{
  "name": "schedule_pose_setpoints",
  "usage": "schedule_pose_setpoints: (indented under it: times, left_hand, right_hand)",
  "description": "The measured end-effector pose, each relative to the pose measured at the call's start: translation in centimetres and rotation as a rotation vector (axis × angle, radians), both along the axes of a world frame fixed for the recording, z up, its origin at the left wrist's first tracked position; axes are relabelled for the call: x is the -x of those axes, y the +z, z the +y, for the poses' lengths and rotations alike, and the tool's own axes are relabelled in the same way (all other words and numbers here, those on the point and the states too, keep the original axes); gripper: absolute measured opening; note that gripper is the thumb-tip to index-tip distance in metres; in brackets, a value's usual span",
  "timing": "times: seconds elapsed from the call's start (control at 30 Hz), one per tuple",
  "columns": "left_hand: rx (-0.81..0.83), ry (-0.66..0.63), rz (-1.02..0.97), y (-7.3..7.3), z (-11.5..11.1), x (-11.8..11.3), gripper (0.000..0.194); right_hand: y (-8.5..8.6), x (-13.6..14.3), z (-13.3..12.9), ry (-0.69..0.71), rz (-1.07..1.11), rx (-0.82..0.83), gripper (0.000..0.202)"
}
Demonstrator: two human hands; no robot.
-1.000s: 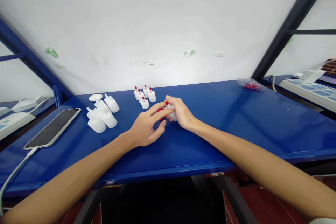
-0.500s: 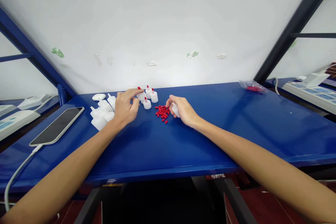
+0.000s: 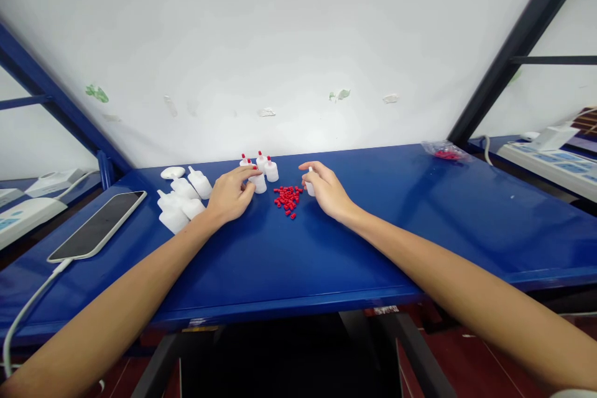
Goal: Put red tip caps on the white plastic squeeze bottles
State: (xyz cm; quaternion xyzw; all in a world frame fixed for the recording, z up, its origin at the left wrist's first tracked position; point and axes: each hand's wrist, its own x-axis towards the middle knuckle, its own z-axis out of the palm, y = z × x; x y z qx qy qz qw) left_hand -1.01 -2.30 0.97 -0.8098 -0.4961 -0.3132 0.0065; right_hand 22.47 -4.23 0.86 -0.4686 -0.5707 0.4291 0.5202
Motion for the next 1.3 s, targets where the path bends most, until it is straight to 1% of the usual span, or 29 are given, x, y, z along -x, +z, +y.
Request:
schedule_pose_setpoints:
  times: [0.1, 0.2, 0.23, 0.27, 0.3, 0.37, 0.43, 0.47, 0.53, 0.6, 0.67, 0.83, 0.97, 1.07, 1.13, 1.17, 1.23, 1.27, 1.3]
  left_hand:
    - [-0.056, 0.0, -0.069, 0.0, -0.1, 0.0, 0.037]
    - [-0.213, 0.013, -0.168, 0.5, -0.4, -0.1, 0.026]
    - [-0.255, 0.005, -0.17, 0.7, -0.5, -0.2, 0.023]
    - [-0.26, -0.024, -0.143, 1.0, -0.7, -0.2, 0.025]
    - [-0.219, -0.078, -0.093, 1.2, -0.8, -0.3, 0.031]
    - [-0.043, -0.209, 0.035, 1.4, -1.1, -0.4, 0.038]
    - [0.117, -0.297, 0.13, 1.3, -1.3, -0.6, 0.036]
    - [0.156, -0.318, 0.158, 1.0, -1.3, -0.7, 0.033]
    - [0.169, -0.342, 0.192, 0.5, -1.2, -0.8, 0.024]
    - [0.164, -0.362, 0.222, -0.1, -1.0, -0.9, 0.025]
    - [0.169, -0.347, 0.241, -0.5, -0.7, -1.0, 0.024]
    - [0.208, -0.332, 0.195, -0.8, -0.2, -1.0, 0.021]
    - [0.173, -0.352, 0.195, -1.1, 0.0, -0.8, 0.023]
    - [0.143, -0.361, 0.184, -1.1, 0.0, -0.7, 0.027]
    - [0.11, -0.344, 0.12, -0.9, -0.2, -0.9, 0.028]
    - [0.096, -0.327, 0.055, -0.8, -0.3, -1.1, 0.027]
    - [0.114, -0.289, -0.174, -0.4, -0.4, -1.4, 0.024]
    - [0.151, -0.278, -0.325, -0.2, -0.5, -1.6, 0.023]
    - [0.201, -0.278, -0.483, 0.0, -0.6, -1.7, 0.023]
  right_hand:
    - [0.0, -0.1, 0.3, -0.064, -0.01, -0.042, 0.023]
    - [-0.2, -0.3, 0.7, -0.077, -0.016, -0.043, 0.022]
    - [-0.2, -0.3, 0.7, -0.076, -0.006, -0.03, 0.024]
    - [-0.2, -0.3, 0.7, -0.072, 0.01, -0.011, 0.025]
    - [-0.1, -0.3, 0.7, -0.063, 0.034, 0.006, 0.026]
    - [0.1, -0.2, 0.4, -0.037, 0.102, 0.023, 0.028]
    - [0.4, -0.2, 0.1, -0.004, 0.17, 0.029, 0.028]
    - [0.5, -0.2, -0.1, 0.011, 0.196, 0.032, 0.027]
    - [0.6, -0.1, -0.3, 0.039, 0.208, 0.032, 0.025]
    - [0.4, -0.1, -0.4, 0.058, 0.179, 0.026, 0.024]
    - [0.3, -0.1, -0.4, 0.066, 0.146, 0.024, 0.022]
    - [0.2, 0.0, -0.3, 0.102, 0.159, 0.011, 0.023]
    - [0.4, 0.2, -0.7, 0.144, 0.208, 0.055, 0.026]
    - [0.3, 0.5, -1.0, 0.151, 0.142, 0.104, 0.025]
    - [0.3, 0.7, -1.2, 0.148, 0.041, 0.081, 0.024]
    - [0.3, 0.7, -1.3, 0.154, -0.01, 0.048, 0.023]
    - [0.4, 0.7, -1.4, 0.191, -0.085, -0.031, 0.017]
    - [0.4, 0.7, -1.5, 0.219, -0.111, -0.064, 0.015]
    - [0.4, 0.7, -1.5, 0.246, -0.133, -0.093, 0.017]
